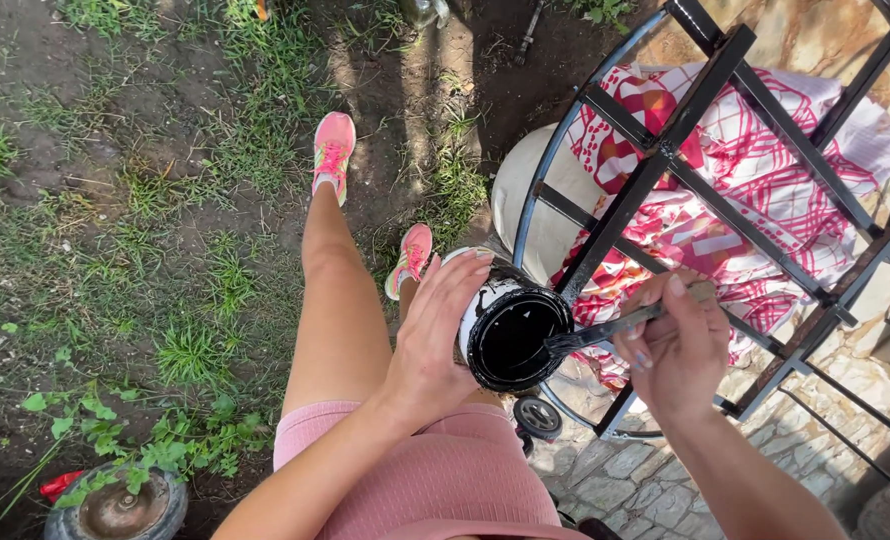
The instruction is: Painting a metal frame using a brush and black paint
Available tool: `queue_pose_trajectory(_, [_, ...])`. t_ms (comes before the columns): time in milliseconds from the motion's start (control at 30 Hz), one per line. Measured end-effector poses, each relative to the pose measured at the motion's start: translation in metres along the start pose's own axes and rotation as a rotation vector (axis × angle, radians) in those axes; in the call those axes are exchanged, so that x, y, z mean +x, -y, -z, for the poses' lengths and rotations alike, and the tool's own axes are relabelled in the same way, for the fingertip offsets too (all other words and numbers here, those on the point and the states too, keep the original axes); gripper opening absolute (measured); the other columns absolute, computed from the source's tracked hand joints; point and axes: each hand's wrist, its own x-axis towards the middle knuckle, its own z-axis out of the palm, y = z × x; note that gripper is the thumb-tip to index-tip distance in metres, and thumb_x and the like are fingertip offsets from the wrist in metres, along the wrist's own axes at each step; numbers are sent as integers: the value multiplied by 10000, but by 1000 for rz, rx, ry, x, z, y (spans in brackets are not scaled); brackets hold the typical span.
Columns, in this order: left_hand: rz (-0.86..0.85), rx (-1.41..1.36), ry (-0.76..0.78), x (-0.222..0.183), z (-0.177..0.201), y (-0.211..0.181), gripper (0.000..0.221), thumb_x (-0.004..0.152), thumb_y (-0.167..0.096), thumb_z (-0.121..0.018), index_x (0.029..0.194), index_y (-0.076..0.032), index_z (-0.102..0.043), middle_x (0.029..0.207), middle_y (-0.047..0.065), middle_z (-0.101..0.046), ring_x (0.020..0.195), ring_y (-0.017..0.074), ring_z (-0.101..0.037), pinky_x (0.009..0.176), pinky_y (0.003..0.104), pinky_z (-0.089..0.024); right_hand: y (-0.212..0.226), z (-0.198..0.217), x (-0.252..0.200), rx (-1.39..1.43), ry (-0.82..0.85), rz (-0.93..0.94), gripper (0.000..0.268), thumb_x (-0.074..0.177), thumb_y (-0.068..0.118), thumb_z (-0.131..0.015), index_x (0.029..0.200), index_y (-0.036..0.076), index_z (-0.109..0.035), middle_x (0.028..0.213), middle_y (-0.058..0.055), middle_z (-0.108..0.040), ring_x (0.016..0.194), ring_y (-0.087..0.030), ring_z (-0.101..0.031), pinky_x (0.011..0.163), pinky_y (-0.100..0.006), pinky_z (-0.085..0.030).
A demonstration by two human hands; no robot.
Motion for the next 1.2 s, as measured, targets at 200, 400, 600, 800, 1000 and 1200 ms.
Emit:
queue_pose_trajectory(200, [60,-41,269,3,8,4,691,883,-51,-785,1471,11,-428,1528,193,-515,1484,389,-482,1309,641,-264,43,45,79,-5,1,-99,272,1052,185,-468,815,102,-573,561,-22,-455,383,-81,-281,360,-255,-165])
queue_pose_trajectory(400, [63,-48,309,-1,16,16,765,785,26,-738,1479,26,-415,1533,210,-506,1496,403,-461,1307,656,-261,16,107,227,-879,45,53,430,1278,141,-496,860,62,-563,643,-55,-488,478,-144,-418,466,-310,-320])
queue_pose_trajectory(600, [106,11,331,-3,35,24,664,868,14,-699,1474,18,-430,1529,194,-514,1492,400,-460,1307,636,-278,-31,104,306,-1631,411,172,518,1364,238,-511,912,-15,-509,763,-197,-595,624,-362,-543,548,-489,-412])
queue_pose_trajectory(800, [132,34,291,-2,46,30,770,732,147,-584,1476,23,-429,1523,194,-518,1482,405,-478,1313,645,-281,-37,82,317,-1785,406,-47,560,1312,345,-433,901,-35,-432,757,-221,-426,493,-382,-413,419,-510,-320])
queue_pose_trajectory(1000, [163,40,243,3,43,29,660,892,-4,-736,1478,4,-433,1533,181,-516,1488,377,-482,1318,614,-285,-46,97,324,-1803,497,141,544,1309,230,-476,830,-17,-404,617,-138,-395,501,-312,-375,462,-451,-305])
queue_pose_trajectory(1200, [139,25,238,3,36,28,619,963,-83,-721,1494,-12,-411,1538,173,-514,1493,386,-488,1325,623,-289,-60,90,315,-1892,613,243,440,1301,256,-477,1000,-54,-560,611,-159,-535,470,-331,-491,458,-437,-408])
